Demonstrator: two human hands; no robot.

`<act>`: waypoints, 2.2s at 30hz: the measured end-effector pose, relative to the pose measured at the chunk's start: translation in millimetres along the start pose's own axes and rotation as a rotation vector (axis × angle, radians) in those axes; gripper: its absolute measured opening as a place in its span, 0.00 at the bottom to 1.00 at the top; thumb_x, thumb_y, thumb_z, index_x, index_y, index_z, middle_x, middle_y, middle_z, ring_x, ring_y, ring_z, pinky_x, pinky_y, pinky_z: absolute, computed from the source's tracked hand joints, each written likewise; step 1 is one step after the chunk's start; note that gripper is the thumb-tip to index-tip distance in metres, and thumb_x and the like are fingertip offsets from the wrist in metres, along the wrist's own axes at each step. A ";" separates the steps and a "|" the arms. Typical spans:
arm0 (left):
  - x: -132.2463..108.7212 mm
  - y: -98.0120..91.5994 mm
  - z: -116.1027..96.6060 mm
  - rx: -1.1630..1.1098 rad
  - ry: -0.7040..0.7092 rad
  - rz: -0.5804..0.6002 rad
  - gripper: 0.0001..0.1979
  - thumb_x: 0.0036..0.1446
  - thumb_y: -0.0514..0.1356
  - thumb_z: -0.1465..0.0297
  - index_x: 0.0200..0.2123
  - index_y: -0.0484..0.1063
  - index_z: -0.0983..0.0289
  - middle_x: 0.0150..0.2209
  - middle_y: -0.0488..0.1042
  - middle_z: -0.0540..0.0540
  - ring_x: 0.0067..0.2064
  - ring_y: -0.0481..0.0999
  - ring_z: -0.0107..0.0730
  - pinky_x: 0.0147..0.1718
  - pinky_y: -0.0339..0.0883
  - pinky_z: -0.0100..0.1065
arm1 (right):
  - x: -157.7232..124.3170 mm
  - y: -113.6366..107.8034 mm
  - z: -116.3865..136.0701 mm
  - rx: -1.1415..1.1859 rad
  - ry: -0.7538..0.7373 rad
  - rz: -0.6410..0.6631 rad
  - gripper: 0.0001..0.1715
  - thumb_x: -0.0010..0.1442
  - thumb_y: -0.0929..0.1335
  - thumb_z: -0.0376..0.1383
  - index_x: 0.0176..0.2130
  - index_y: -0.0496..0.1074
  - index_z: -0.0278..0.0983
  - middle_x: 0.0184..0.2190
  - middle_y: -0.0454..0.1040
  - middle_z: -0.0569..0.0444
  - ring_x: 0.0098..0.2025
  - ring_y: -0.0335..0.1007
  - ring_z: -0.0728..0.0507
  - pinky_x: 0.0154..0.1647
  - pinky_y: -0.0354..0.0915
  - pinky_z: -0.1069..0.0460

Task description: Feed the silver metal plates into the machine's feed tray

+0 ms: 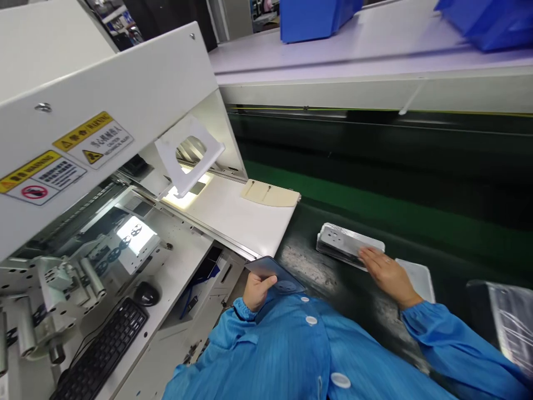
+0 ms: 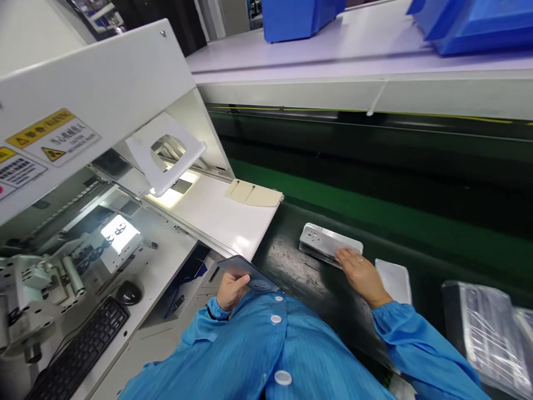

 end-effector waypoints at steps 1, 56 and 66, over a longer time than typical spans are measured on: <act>0.9 -0.4 -1.6 -0.012 0.002 0.003 0.17 0.36 0.71 0.62 0.29 0.78 0.67 0.31 0.80 0.55 0.35 0.76 0.35 0.42 0.68 0.39 | 7.4 -4.0 1.6 0.012 0.031 -0.059 0.17 0.63 0.60 0.34 0.41 0.76 0.34 0.41 0.78 0.44 0.45 0.74 0.38 0.45 0.70 0.44; 42.8 -28.4 -83.3 0.011 0.012 0.082 0.24 0.43 0.68 0.64 0.44 0.70 0.65 0.42 0.76 0.56 0.43 0.74 0.38 0.46 0.66 0.41 | 247.4 -12.7 191.9 0.959 0.145 0.354 0.27 0.59 0.65 0.45 0.56 0.64 0.40 0.39 0.76 0.50 0.28 0.71 0.48 0.27 0.68 0.52; 56.9 2.5 -86.9 -0.025 -0.109 0.320 0.32 0.52 0.56 0.48 0.54 0.59 0.62 0.39 0.76 0.57 0.37 0.76 0.37 0.39 0.68 0.39 | 190.4 -31.4 147.6 1.334 0.870 -0.030 0.23 0.50 0.71 0.48 0.43 0.71 0.39 0.28 0.74 0.57 0.19 0.63 0.51 0.12 0.60 0.57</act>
Point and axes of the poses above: each hand's wrist, its own x-axis towards the middle knuckle, its own y-axis out of the palm, z = x × y, the point moved 1 cm from there along x, towards the middle knuckle
